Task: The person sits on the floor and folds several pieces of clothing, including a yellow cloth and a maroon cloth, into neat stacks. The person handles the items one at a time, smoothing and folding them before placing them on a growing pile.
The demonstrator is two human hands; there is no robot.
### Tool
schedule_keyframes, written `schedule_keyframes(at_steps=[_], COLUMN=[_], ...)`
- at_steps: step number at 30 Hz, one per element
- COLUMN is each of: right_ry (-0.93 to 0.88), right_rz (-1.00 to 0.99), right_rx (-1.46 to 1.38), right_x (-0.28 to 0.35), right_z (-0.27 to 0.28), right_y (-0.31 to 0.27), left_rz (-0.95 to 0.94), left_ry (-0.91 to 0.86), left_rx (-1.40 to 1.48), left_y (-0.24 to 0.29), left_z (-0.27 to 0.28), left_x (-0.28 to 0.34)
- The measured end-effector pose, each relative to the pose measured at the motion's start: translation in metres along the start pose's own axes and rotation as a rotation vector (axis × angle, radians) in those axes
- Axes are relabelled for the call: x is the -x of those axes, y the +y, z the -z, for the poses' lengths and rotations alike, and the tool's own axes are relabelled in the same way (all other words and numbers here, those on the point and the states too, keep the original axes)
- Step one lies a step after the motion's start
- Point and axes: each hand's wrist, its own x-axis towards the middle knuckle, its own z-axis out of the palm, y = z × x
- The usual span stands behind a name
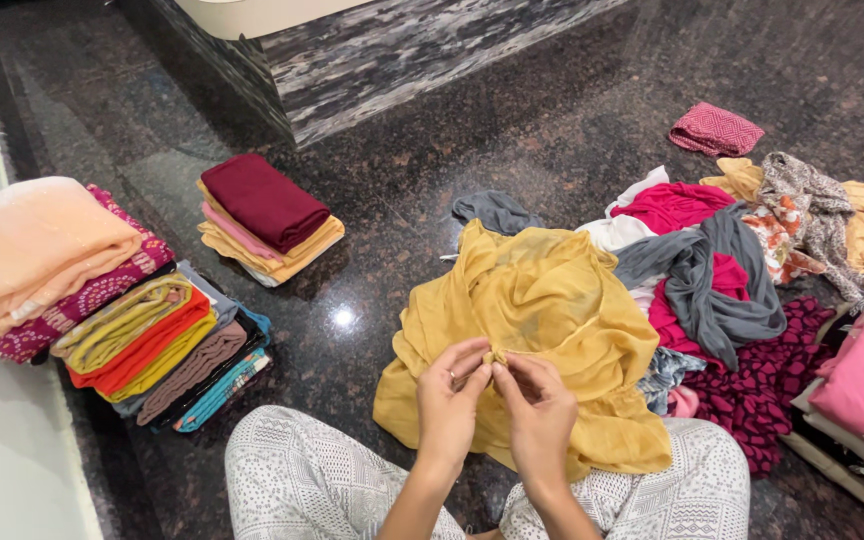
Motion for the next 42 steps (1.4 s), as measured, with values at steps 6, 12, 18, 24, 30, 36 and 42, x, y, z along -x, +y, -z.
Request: schedule_keyframes(at_steps=[6,12,18,24,30,36,42], right_ry=[0.051,-0.002,-0.123,-0.394,-0.805,-0.716,-0.704], right_rz=[-0.023,0.086,0.089,0.014,0.115,0.219,0.255], right_rx=[0.079,0.139,0.067,0.706,0.638,0.425,0.338], right_x=[0.002,0.005,-0.002,-0.032,0.032,0.04,-0.058], right_z=[0.0,0.001,0.003,0.022,-0.032,-0.074,-0.113], right_y=[-0.01,-0.017,-0.008,0.0,0.013,0.016,0.012], left_rz=[0.036,0.046,0.001,-0.252,-0.389,-0.561,-0.484], left_ry=[0.025,-0.014,-0.031,-0.013,0.149,0.15,0.181], left_rx=[0.052,0.058,-0.009,-0.16,-0.571,-0.793,-0.879], left_y=[0.01,0.01,0.013,0.061,0.114,0.138,0.142], left_z=[-0.002,-0.001,-0.002,0.028,0.068,0.118,0.145], left_x=[0.007,0.006,-0.004,-0.037,-0.043,-0.003,0.035])
